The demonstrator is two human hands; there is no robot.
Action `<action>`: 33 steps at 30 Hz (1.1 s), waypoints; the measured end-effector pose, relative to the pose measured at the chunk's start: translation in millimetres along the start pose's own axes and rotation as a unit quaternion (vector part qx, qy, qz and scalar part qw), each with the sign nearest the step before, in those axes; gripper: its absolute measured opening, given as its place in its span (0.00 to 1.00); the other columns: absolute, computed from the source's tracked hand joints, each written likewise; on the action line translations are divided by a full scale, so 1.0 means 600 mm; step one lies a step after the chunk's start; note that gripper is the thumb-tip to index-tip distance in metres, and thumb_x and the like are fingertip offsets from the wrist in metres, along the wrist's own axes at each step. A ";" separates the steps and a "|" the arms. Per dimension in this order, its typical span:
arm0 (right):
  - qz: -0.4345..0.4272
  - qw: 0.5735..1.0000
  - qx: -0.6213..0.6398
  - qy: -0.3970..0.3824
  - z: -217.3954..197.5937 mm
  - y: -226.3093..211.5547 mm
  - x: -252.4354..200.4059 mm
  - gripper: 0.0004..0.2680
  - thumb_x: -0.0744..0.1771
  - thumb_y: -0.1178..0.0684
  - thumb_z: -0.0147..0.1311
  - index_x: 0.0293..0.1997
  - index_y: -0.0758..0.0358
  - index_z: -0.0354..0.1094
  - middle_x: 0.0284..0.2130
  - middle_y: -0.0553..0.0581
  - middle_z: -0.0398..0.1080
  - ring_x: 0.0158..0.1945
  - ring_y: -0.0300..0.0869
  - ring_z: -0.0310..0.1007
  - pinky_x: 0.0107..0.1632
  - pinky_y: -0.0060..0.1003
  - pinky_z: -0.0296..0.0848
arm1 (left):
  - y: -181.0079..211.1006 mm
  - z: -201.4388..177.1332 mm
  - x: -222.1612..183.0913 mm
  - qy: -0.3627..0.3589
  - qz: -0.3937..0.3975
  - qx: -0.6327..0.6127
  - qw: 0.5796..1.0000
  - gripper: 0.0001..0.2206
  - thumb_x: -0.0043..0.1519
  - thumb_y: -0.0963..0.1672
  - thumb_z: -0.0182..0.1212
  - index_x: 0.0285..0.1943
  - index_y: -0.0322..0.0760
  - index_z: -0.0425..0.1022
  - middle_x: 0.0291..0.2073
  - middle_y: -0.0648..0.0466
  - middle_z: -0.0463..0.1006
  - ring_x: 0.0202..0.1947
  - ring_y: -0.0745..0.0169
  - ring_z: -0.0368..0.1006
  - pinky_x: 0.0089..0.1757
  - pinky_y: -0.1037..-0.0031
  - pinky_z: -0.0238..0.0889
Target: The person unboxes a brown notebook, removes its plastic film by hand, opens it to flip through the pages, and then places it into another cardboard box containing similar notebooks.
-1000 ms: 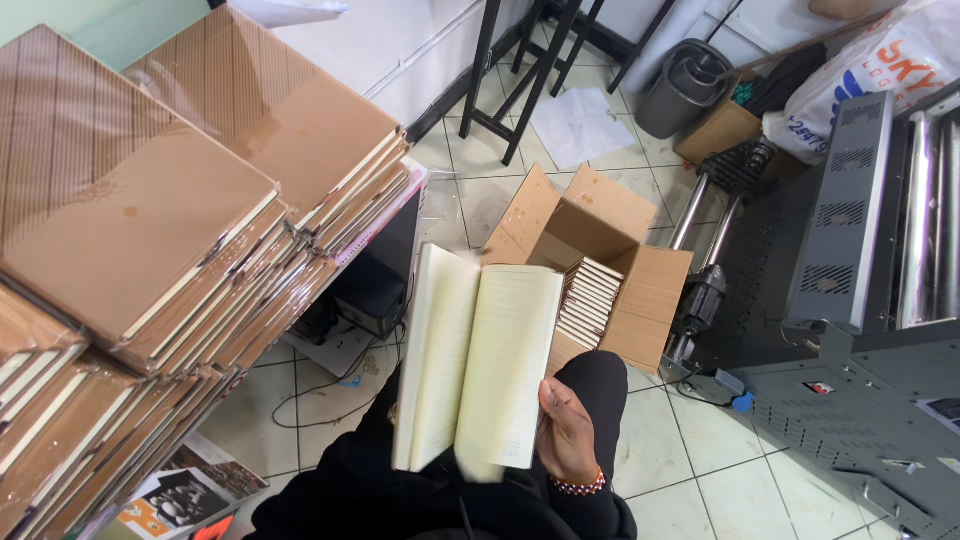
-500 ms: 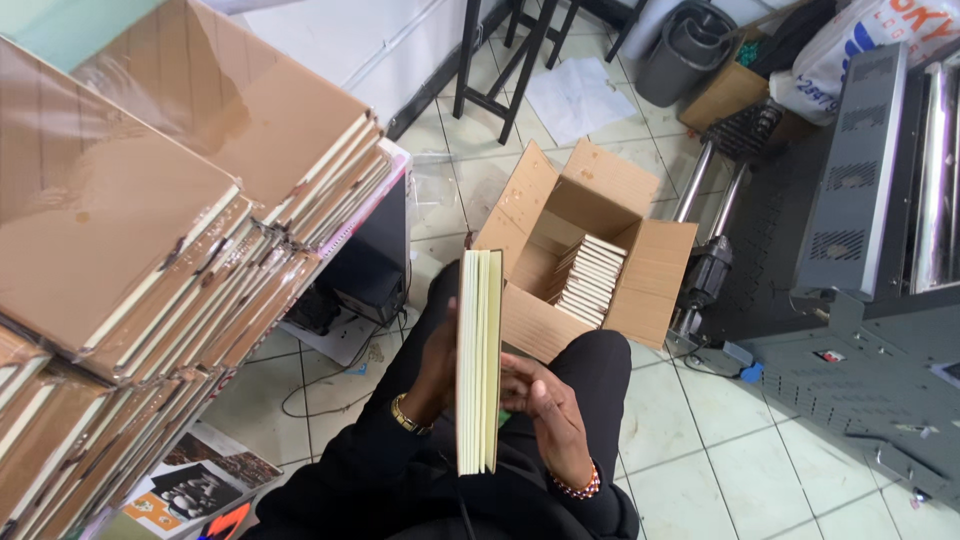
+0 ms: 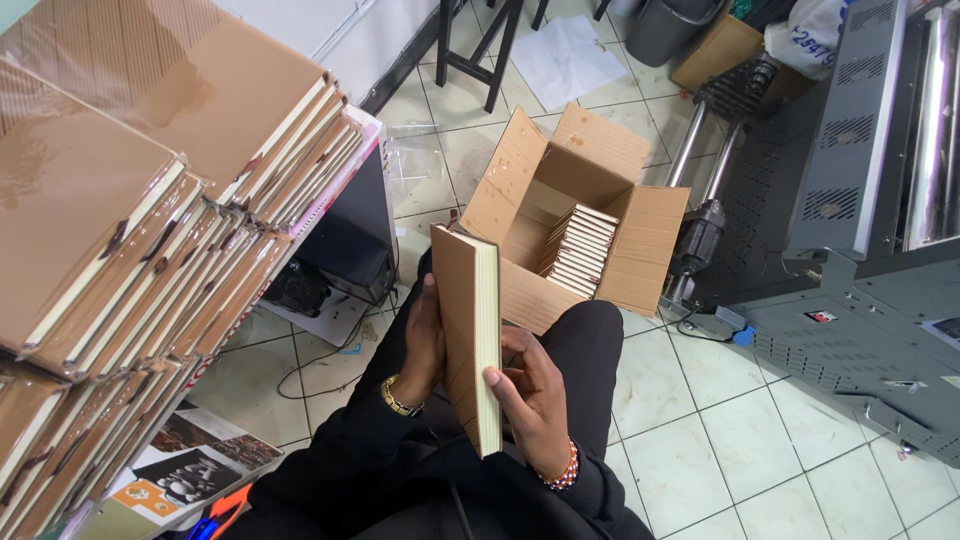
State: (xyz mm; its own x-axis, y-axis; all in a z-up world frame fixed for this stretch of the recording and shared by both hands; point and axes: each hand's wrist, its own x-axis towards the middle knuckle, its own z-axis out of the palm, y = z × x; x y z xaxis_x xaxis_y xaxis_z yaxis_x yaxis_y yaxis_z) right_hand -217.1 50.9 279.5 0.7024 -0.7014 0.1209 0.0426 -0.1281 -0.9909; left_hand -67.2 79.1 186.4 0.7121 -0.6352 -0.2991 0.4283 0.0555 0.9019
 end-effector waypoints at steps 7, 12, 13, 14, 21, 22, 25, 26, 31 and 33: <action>-0.109 0.988 -0.057 0.099 -0.001 0.004 -0.010 0.09 0.67 0.57 0.59 0.50 0.61 0.66 0.52 0.66 0.70 0.58 0.47 0.74 0.44 0.34 0.83 | 0.009 -0.001 0.004 0.027 0.022 -0.012 0.999 0.26 0.70 0.56 0.38 0.55 0.37 0.77 0.48 0.52 0.83 0.47 0.66 0.75 0.48 0.74 0.65; -0.149 0.968 -0.160 0.126 0.006 -0.021 -0.009 0.03 0.66 0.59 0.60 0.41 0.64 0.72 0.41 0.63 0.74 0.47 0.45 0.79 0.37 0.29 0.84 | 0.005 -0.007 0.006 0.038 0.056 -0.019 0.998 0.25 0.71 0.55 0.38 0.52 0.36 0.78 0.46 0.52 0.82 0.46 0.66 0.74 0.47 0.74 0.65; -0.168 0.958 -0.189 0.133 0.008 -0.026 -0.007 0.03 0.66 0.61 0.59 0.41 0.65 0.74 0.39 0.63 0.75 0.44 0.44 0.80 0.37 0.28 0.85 | 0.006 -0.009 0.008 0.037 0.092 0.003 0.995 0.26 0.72 0.55 0.37 0.52 0.36 0.78 0.47 0.52 0.82 0.47 0.66 0.73 0.48 0.74 0.65; -0.169 0.958 -0.189 0.133 0.009 -0.029 -0.005 0.03 0.66 0.61 0.59 0.41 0.65 0.74 0.39 0.63 0.75 0.44 0.44 0.80 0.37 0.28 0.85 | 0.009 -0.009 0.008 0.037 0.093 0.002 0.995 0.26 0.72 0.55 0.37 0.52 0.36 0.78 0.47 0.52 0.82 0.47 0.66 0.73 0.48 0.74 0.65; -0.144 0.957 -0.196 0.159 0.009 -0.026 -0.003 0.01 0.65 0.60 0.61 0.37 0.65 0.77 0.34 0.61 0.79 0.39 0.40 0.81 0.36 0.26 0.81 | 0.026 -0.013 0.002 0.059 0.109 -0.050 0.991 0.27 0.70 0.55 0.38 0.63 0.33 0.74 0.59 0.49 0.79 0.58 0.62 0.73 0.57 0.73 0.65; -0.145 0.955 -0.199 0.168 0.009 -0.025 -0.001 0.00 0.64 0.61 0.62 0.35 0.65 0.77 0.32 0.60 0.79 0.38 0.40 0.81 0.36 0.25 0.80 | 0.032 -0.013 0.000 0.057 0.117 -0.048 0.990 0.27 0.71 0.54 0.38 0.65 0.34 0.72 0.62 0.48 0.77 0.62 0.60 0.71 0.60 0.72 0.63; -0.147 0.957 -0.188 0.167 0.003 -0.020 0.003 0.01 0.65 0.62 0.62 0.34 0.64 0.77 0.31 0.60 0.79 0.36 0.40 0.81 0.38 0.26 0.79 | 0.030 -0.015 0.000 0.050 0.125 -0.058 0.989 0.27 0.70 0.54 0.39 0.67 0.33 0.70 0.64 0.48 0.75 0.63 0.59 0.71 0.60 0.71 0.64; -0.148 0.957 -0.188 0.167 0.001 -0.020 0.005 0.01 0.65 0.62 0.62 0.34 0.64 0.77 0.31 0.60 0.79 0.36 0.40 0.81 0.38 0.26 0.79 | 0.030 -0.016 0.000 0.050 0.125 -0.058 0.989 0.27 0.70 0.54 0.39 0.67 0.33 0.70 0.64 0.48 0.75 0.63 0.59 0.71 0.60 0.71 0.64; -0.207 0.931 -0.258 0.155 -0.001 -0.010 0.021 0.05 0.67 0.66 0.54 0.32 0.63 0.70 0.28 0.55 0.74 0.31 0.40 0.74 0.37 0.31 0.74 | 0.027 -0.016 0.001 0.076 0.116 -0.052 0.989 0.28 0.69 0.55 0.40 0.66 0.33 0.71 0.64 0.48 0.76 0.64 0.59 0.70 0.63 0.72 0.62; -0.192 0.937 -0.252 0.144 -0.007 0.007 0.026 0.06 0.68 0.66 0.51 0.33 0.63 0.69 0.29 0.55 0.73 0.32 0.41 0.74 0.39 0.32 0.73 | 0.027 -0.017 0.001 0.073 0.112 -0.065 0.989 0.27 0.69 0.55 0.40 0.66 0.33 0.71 0.64 0.49 0.76 0.64 0.59 0.71 0.62 0.72 0.63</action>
State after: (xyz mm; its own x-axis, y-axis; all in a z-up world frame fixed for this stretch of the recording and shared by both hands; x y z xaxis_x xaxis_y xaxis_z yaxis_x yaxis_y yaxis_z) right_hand -208.8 36.5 277.2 0.4803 -0.6864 0.5461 -0.1391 -0.6743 -0.7252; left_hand -54.1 87.6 197.4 0.8654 -0.4791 -0.1469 0.3124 0.2865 0.9057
